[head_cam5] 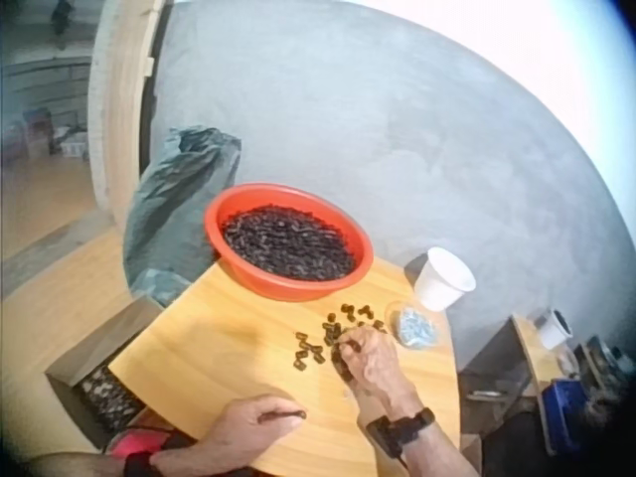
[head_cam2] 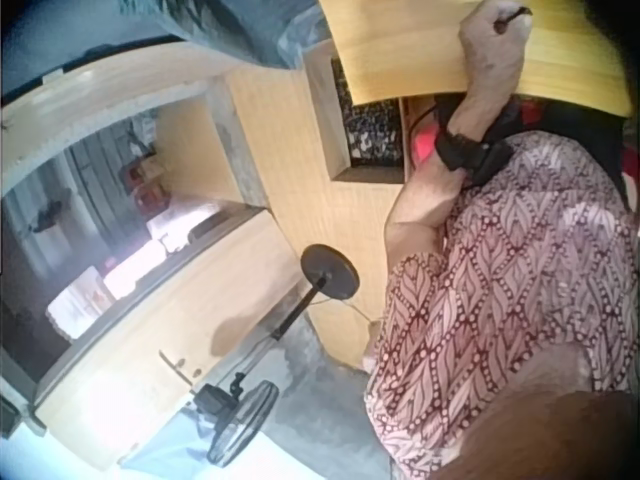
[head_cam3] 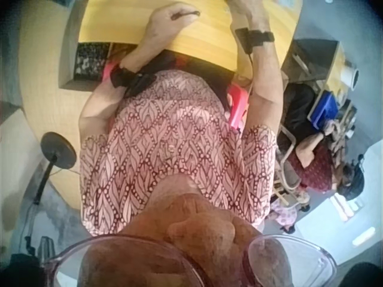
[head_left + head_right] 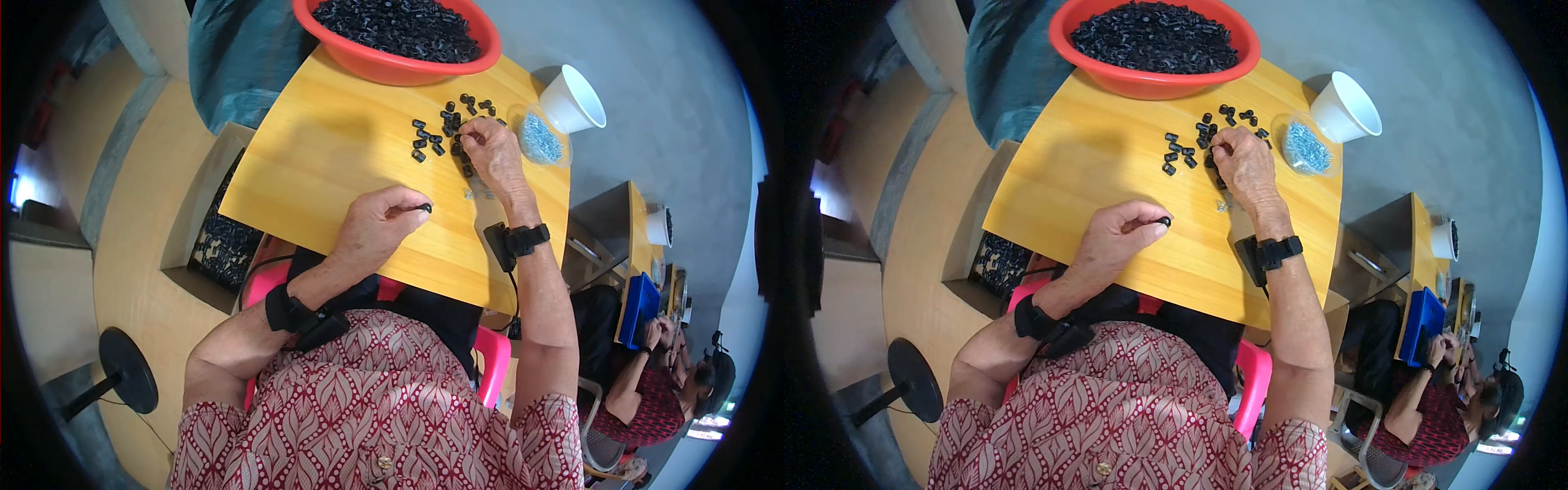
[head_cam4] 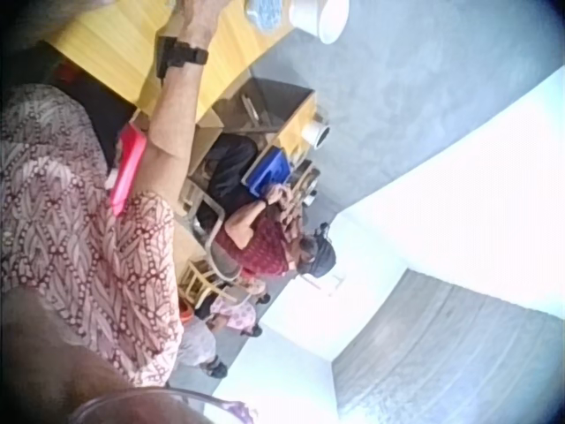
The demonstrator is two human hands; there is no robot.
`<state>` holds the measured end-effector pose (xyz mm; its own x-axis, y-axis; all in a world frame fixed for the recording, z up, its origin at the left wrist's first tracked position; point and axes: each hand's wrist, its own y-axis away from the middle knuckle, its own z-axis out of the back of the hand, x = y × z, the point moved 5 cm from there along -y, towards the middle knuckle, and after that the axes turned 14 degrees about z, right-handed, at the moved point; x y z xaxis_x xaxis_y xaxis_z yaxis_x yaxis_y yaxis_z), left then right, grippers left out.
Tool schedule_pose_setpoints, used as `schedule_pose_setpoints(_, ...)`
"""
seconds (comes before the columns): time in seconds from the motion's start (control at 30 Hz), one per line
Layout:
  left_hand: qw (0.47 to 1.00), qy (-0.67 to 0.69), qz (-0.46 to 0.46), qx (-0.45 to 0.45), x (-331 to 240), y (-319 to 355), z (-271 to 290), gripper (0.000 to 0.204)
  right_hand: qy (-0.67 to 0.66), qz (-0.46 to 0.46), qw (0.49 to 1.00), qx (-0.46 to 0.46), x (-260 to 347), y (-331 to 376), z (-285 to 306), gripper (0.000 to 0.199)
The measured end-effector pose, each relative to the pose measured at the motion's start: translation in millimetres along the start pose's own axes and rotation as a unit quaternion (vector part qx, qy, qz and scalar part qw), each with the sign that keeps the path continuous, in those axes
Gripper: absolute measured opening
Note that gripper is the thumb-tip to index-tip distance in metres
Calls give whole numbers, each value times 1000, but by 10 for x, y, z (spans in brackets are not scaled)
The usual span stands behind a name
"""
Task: Sorting and assembling small black and silver components on a table.
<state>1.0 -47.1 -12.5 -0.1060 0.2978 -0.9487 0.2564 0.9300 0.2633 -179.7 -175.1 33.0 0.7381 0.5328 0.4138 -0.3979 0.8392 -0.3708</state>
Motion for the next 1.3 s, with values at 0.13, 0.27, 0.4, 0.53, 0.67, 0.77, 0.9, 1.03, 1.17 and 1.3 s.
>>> schedule_pose_setpoints(0.13,1000,-9,-3,-2,17,-16,-8,20,-6,11,1000,-1,74,-54,-71,12)
schedule_pose_setpoints(0.27,1000,-12,-4,-7,-15,1,1,19,10,45,999,15,162,-108,-92,14)
schedule_pose_setpoints(0.4,1000,-11,6,-5,-7,-14,4,19,24,-4,1000,-19,23,-155,61,16)
schedule_pose_setpoints(0.53,1000,-25,12,-7,-65,5,1,19,65,13,998,-9,-230,-106,245,29)
schedule_pose_setpoints(0.67,1000,-27,7,-10,-41,-10,6,20,109,35,991,63,-201,-2,130,49)
schedule_pose_setpoints(0.77,1000,-21,6,-9,-25,-22,7,20,153,110,978,94,-44,123,-105,62)
schedule_pose_setpoints(0.9,999,-36,6,-18,-48,-9,17,20,182,77,969,150,104,244,-273,70)
schedule_pose_setpoints(1.03,999,-27,4,-16,-36,2,15,19,207,129,964,108,199,261,-227,60)
schedule_pose_setpoints(1.17,1000,-24,5,-12,-50,8,3,19,66,83,994,22,78,101,16,37)
schedule_pose_setpoints(1.3,1000,-23,2,-18,-67,2,-4,19,16,-5,1000,-25,-133,-82,76,19)
